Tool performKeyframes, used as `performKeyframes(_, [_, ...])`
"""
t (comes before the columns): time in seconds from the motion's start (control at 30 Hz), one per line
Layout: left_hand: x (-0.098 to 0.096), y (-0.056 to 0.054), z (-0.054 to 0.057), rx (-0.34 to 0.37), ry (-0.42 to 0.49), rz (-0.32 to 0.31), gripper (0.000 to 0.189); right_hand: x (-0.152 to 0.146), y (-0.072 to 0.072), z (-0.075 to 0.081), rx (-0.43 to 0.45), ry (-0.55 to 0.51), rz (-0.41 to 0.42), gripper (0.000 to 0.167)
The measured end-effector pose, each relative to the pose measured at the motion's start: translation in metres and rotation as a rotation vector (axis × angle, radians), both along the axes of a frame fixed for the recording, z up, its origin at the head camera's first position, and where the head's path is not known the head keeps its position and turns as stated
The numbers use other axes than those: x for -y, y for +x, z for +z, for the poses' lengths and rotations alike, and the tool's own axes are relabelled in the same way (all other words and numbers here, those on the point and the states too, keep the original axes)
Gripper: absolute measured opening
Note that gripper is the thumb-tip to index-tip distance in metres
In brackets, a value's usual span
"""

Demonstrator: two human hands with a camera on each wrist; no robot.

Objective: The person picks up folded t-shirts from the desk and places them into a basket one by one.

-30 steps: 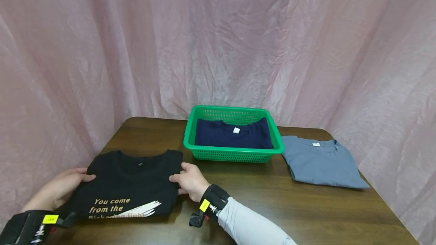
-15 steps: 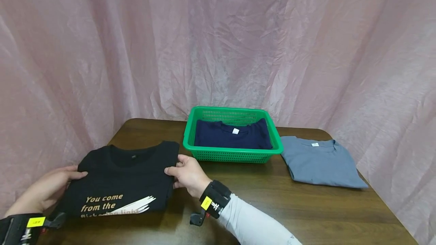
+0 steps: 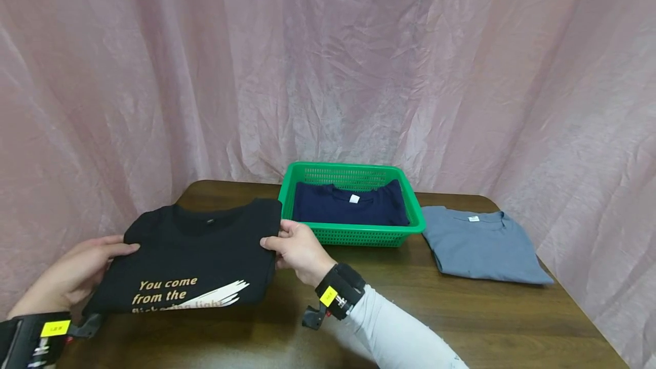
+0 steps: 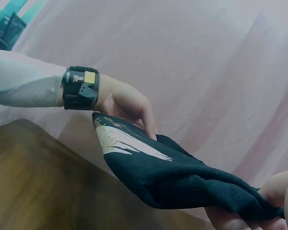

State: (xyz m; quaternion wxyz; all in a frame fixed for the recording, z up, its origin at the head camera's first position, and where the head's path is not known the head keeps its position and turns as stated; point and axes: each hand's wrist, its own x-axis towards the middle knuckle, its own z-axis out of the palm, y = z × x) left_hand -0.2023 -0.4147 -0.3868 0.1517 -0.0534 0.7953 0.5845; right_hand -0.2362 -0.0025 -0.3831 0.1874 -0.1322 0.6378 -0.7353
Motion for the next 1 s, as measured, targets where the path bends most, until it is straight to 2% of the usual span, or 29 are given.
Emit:
performKeyframes(0.07, [-0.006, 0.000, 0.004, -0.015, -0.009, 0.003, 0.086, -0.005, -0.001, 0.001, -0.006, 0.008, -0.002, 0.037])
performKeyframes(0.13, [-0.011, 0.000, 0.006, -0.021, 0.008, 0.019, 0.078, -0.011, -0.003, 0.002, -0.013, 0.018, -0.001, 0.037])
performKeyframes(0.27, [-0.021, 0.000, 0.010, -0.041, 0.042, 0.002, 0.073, -0.022, -0.004, 0.005, -0.035, 0.036, -0.002, 0.039])
performKeyframes(0.37, [-0.029, -0.003, 0.012, -0.061, 0.048, -0.016, 0.077, -0.030, -0.007, 0.006, -0.041, 0.041, -0.001, 0.042])
performKeyframes(0.47, [-0.036, -0.005, 0.015, -0.077, 0.058, -0.011, 0.065, -0.038, -0.009, 0.007, -0.041, 0.039, -0.001, 0.044])
performKeyframes(0.6, [-0.047, -0.007, 0.017, -0.106, 0.058, -0.012, 0.034, -0.048, -0.012, 0.010, -0.052, 0.052, -0.012, 0.044])
performKeyframes(0.7, [-0.057, -0.008, 0.020, -0.131, 0.050, -0.024, 0.017, -0.055, -0.013, 0.012, -0.059, 0.065, -0.028, 0.042])
performKeyframes(0.8, [-0.066, -0.009, 0.022, -0.144, 0.044, -0.040, 0.018, -0.063, -0.015, 0.014, -0.063, 0.081, -0.043, 0.040])
performKeyframes(1.0, [-0.083, -0.014, 0.022, -0.159, 0.013, -0.062, 0.033, -0.080, -0.017, 0.012, -0.061, 0.107, -0.077, 0.043])
